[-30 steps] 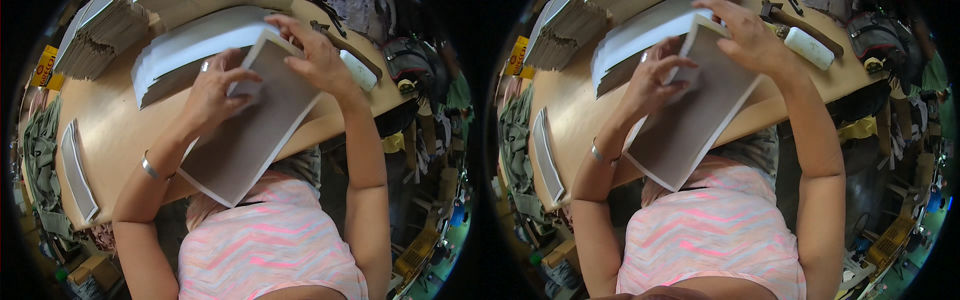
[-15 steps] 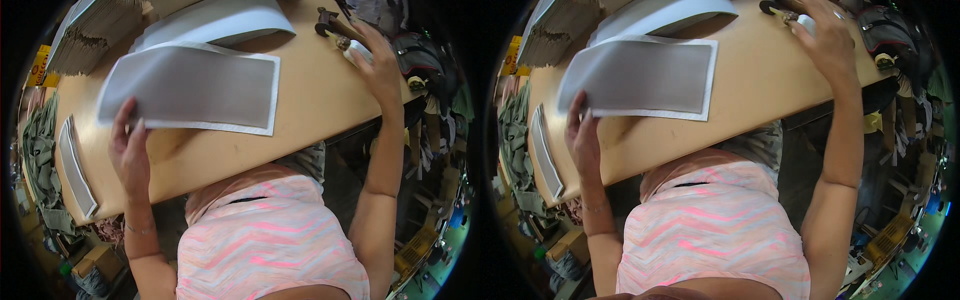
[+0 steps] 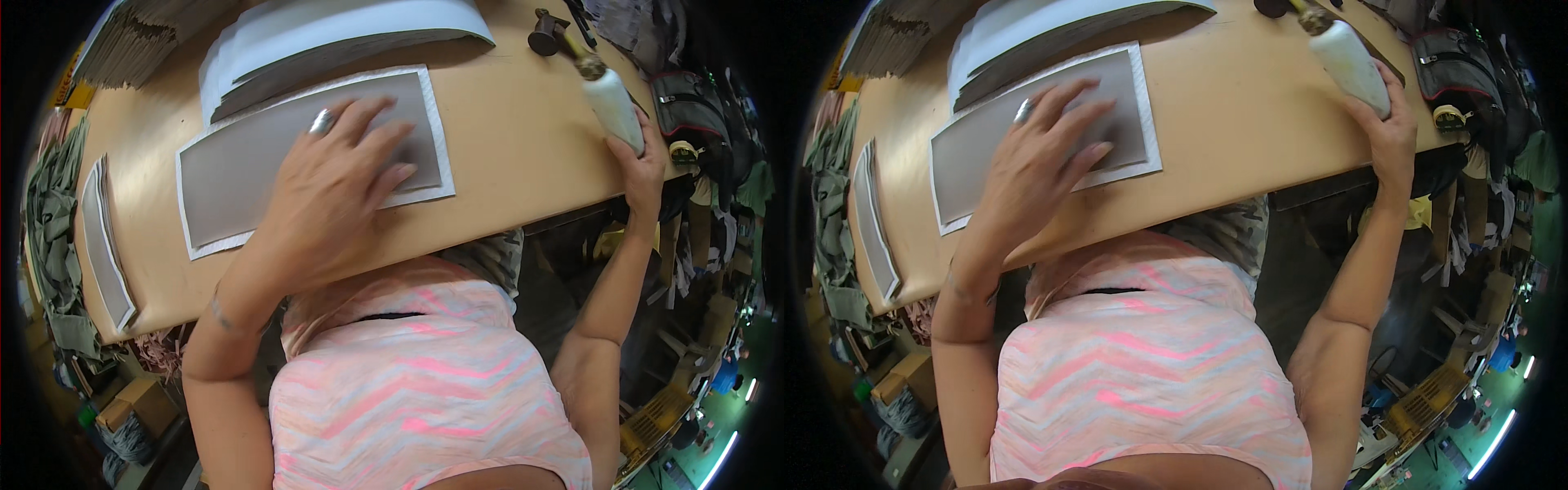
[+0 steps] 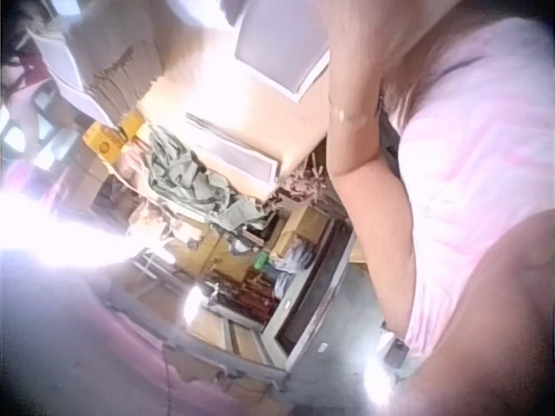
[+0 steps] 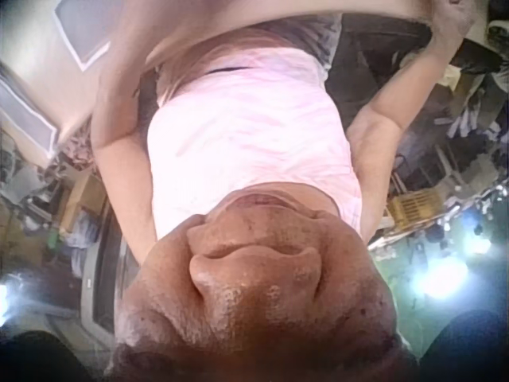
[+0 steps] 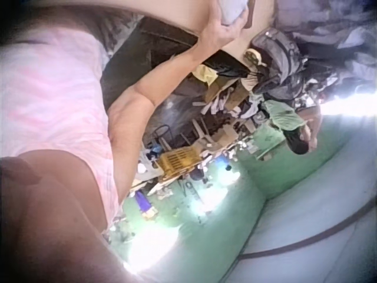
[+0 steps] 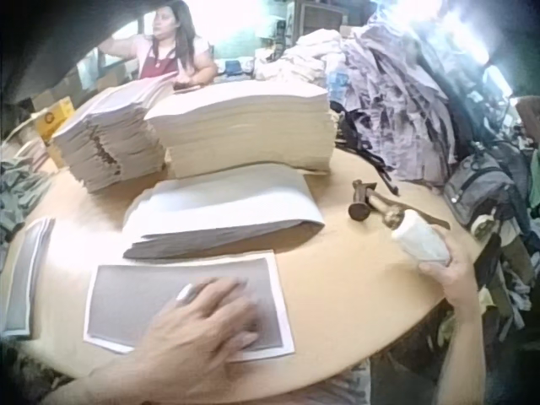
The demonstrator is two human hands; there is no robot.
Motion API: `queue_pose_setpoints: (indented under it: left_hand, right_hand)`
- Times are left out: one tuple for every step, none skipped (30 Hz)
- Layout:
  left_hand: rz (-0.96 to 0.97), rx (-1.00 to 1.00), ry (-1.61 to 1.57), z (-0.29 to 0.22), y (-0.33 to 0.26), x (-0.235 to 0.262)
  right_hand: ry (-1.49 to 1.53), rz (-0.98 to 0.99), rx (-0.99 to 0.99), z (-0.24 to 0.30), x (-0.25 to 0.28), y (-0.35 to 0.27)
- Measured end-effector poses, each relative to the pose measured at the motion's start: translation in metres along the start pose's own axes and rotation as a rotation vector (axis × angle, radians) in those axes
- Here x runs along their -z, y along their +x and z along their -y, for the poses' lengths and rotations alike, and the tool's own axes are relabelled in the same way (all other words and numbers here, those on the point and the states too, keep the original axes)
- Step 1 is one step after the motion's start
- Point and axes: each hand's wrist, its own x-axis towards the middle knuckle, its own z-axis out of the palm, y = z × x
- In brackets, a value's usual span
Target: The person applies glue from a bottle onto white paper sheets and then places brown paper on top, pressing down to adhere them. The process is repeated for multiple sheets, with the person smoothing each assembly and stacking the finished pieces.
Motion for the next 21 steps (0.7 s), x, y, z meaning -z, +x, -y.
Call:
queue_pose_setpoints:
  left_hand:
    - [-0.054, -0.033, 0.083, 0.000, 0.009, -0.015]
    - [-0.105, -0.076, 0.154, 0.001, 0.014, -0.024]
    - [-0.079, -0.081, 0.156, 0.001, 0.014, -0.024]
    - [-0.053, -0.085, 0.158, 0.002, 0.013, -0.023]
    - [-0.022, -0.092, 0.160, 0.002, 0.011, -0.022]
    - [-0.058, -0.087, 0.053, 0.002, 0.011, -0.020]
    - [-0.040, -0.052, 0.054, 0.002, 0.012, -0.019]
    - [-0.031, 0.020, 0.093, -0.002, 0.006, -0.015]
    - [-0.017, 0.067, 0.100, -0.002, 0.005, -0.014]
    - [-0.070, 0.069, 0.130, -0.002, 0.008, -0.017]
    - [-0.081, 0.074, 0.144, -0.002, 0.011, -0.018]
    - [-0.092, 0.079, 0.159, -0.001, 0.013, -0.018]
    - [-0.103, 0.085, 0.175, 0.000, 0.015, -0.020]
    - [-0.128, 0.084, 0.184, 0.001, 0.016, -0.022]
    - [-0.130, 0.079, 0.199, 0.001, 0.017, -0.023]
    - [-0.132, 0.075, 0.214, 0.001, 0.018, -0.023]
    - [-0.135, 0.072, 0.229, 0.001, 0.017, -0.023]
    - [-0.127, 0.088, 0.232, 0.000, 0.017, -0.023]
    - [-0.119, 0.104, 0.235, -0.001, 0.016, -0.023]
    - [-0.114, 0.114, 0.230, -0.002, 0.018, -0.023]
    - [-0.103, 0.115, 0.233, -0.003, 0.019, -0.023]
  right_hand:
    - [0.127, -0.025, -0.017, -0.002, 0.001, -0.003]
    - [0.250, -0.007, -0.020, 0.001, 0.003, -0.009]
    - [0.374, 0.012, -0.023, 0.007, 0.004, -0.015]
    - [0.497, 0.030, -0.025, 0.013, 0.004, -0.019]
    - [0.545, 0.067, -0.047, 0.014, 0.003, -0.024]
    - [0.593, 0.103, -0.069, 0.016, 0.001, -0.029]
    - [0.640, 0.139, -0.092, 0.018, -0.003, -0.032]
    - [0.727, 0.170, -0.108, 0.014, -0.018, -0.030]
    - [0.731, 0.165, -0.126, 0.018, -0.027, -0.030]
    - [0.736, 0.162, -0.145, 0.025, -0.035, -0.029]
    - [0.740, 0.157, -0.163, 0.030, -0.041, -0.027]
    - [0.746, 0.211, -0.164, 0.034, -0.045, -0.024]
    - [0.737, 0.182, -0.166, 0.037, -0.053, -0.022]
    - [0.725, 0.151, -0.167, 0.042, -0.060, -0.019]
    - [0.714, 0.120, -0.168, 0.044, -0.064, -0.017]
    - [0.673, 0.120, -0.129, 0.045, -0.065, -0.014]
    - [0.632, 0.123, -0.088, 0.045, -0.068, -0.012]
    - [0.591, 0.126, -0.047, 0.045, -0.069, -0.010]
    - [0.561, 0.146, -0.030, 0.046, -0.068, -0.009]
    - [0.522, 0.161, -0.012, 0.049, -0.064, -0.008]
    - [0.482, 0.176, 0.005, 0.052, -0.060, -0.007]
